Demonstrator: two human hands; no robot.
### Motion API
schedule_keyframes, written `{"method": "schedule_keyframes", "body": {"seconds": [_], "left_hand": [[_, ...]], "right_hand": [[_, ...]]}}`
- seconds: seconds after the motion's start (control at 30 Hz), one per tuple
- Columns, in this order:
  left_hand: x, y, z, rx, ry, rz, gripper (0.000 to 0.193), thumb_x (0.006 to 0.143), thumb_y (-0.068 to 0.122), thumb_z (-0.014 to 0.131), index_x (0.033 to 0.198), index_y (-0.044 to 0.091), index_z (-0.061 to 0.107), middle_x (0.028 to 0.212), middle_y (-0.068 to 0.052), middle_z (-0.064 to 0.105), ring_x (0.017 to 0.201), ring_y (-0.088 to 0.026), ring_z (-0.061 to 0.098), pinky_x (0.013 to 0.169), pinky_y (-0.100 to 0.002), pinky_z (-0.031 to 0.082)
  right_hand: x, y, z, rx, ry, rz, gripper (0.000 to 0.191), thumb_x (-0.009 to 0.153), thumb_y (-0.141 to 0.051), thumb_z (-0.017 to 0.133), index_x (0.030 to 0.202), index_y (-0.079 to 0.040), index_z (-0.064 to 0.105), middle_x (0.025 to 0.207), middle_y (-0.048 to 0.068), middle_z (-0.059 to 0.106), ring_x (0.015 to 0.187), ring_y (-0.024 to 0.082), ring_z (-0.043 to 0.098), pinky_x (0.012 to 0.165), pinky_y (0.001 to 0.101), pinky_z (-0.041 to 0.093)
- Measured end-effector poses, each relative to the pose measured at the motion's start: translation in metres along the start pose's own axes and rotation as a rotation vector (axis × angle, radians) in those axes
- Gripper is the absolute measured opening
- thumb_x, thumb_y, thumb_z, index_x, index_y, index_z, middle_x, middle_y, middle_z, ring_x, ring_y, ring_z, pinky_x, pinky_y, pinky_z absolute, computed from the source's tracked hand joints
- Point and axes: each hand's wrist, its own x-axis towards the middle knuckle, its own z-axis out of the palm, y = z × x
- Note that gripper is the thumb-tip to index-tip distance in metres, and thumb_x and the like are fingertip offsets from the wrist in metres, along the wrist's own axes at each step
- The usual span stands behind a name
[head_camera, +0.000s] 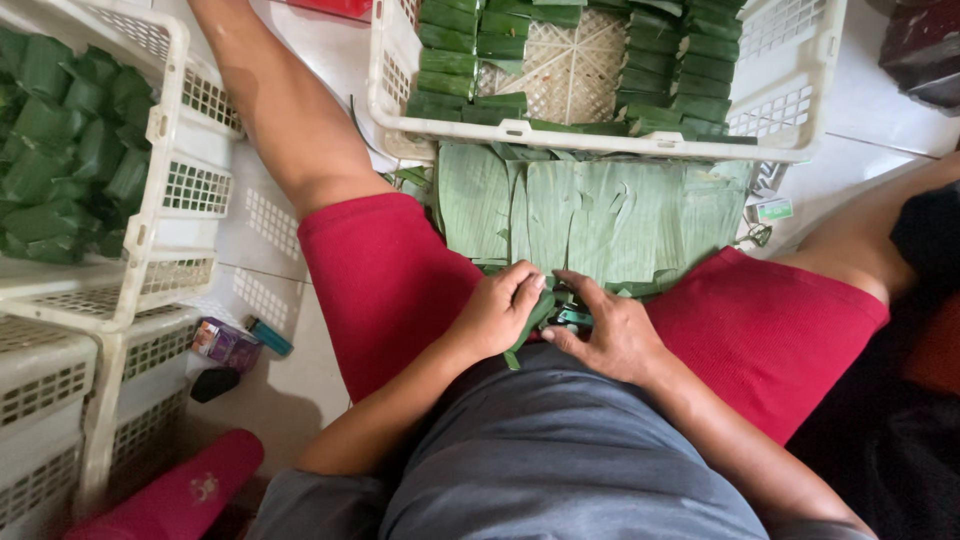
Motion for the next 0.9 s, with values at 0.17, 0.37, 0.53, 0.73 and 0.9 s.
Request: {"method": "schedule_keyframes", "body": {"seconds": [0.17,0.37,0.53,0.73,0.9], "left_hand": [[0.0,0.021,-0.005,0.153,-0.017,0.114,0.014,0.104,0.018,0.057,0.101,0.004,0.058,0.091,-0.018,0.065,0.085,-0.039,0.065,0.072,-0.046,0.051],[0.003,0.028,-0.005,0.315,-0.044,0.123,0.014,0.103,0.02,0.055,0.101,0.006,0.058,0.091,-0.016,0.065,0.086,-0.04,0.065,0.072,-0.05,0.051],[0.0,0.025,0.0,0.387,-0.097,0.085,0.018,0.102,0.024,0.054,0.098,0.007,0.057,0.092,-0.017,0.066,0.085,-0.04,0.066,0.069,-0.052,0.052],[0.0,0.008,0.004,0.42,-0.16,0.036,0.021,0.103,0.025,0.054,0.095,0.006,0.057,0.089,-0.019,0.066,0.085,-0.042,0.065,0.07,-0.053,0.051],[0.01,-0.018,-0.008,0.228,-0.23,-0.152,0.025,0.103,0.028,0.054,0.099,0.005,0.061,0.087,-0.017,0.069,0.08,-0.036,0.068,0.07,-0.049,0.053]], "right_hand": [[0.002,-0.008,-0.001,-0.067,0.119,-0.189,0.063,0.077,-0.036,0.084,0.126,-0.004,0.062,0.101,0.017,0.072,0.09,0.037,0.071,0.074,0.0445,0.058],[-0.001,0.005,0.014,-0.194,0.204,-0.314,0.059,0.079,-0.033,0.084,0.121,0.002,0.061,0.091,0.017,0.069,0.081,0.035,0.07,0.065,0.0445,0.056],[-0.004,0.023,0.031,-0.228,0.188,-0.293,0.042,0.081,-0.029,0.082,0.102,-0.001,0.06,0.082,0.014,0.067,0.073,0.033,0.07,0.059,0.0457,0.054],[0.002,0.034,0.046,-0.21,0.119,-0.259,0.034,0.085,-0.029,0.078,0.093,-0.004,0.057,0.08,0.014,0.068,0.07,0.037,0.069,0.058,0.0471,0.054],[0.013,0.021,0.033,-0.037,0.051,-0.204,0.043,0.086,-0.033,0.076,0.116,-0.006,0.063,0.091,0.018,0.071,0.077,0.04,0.07,0.067,0.0481,0.056]]}}
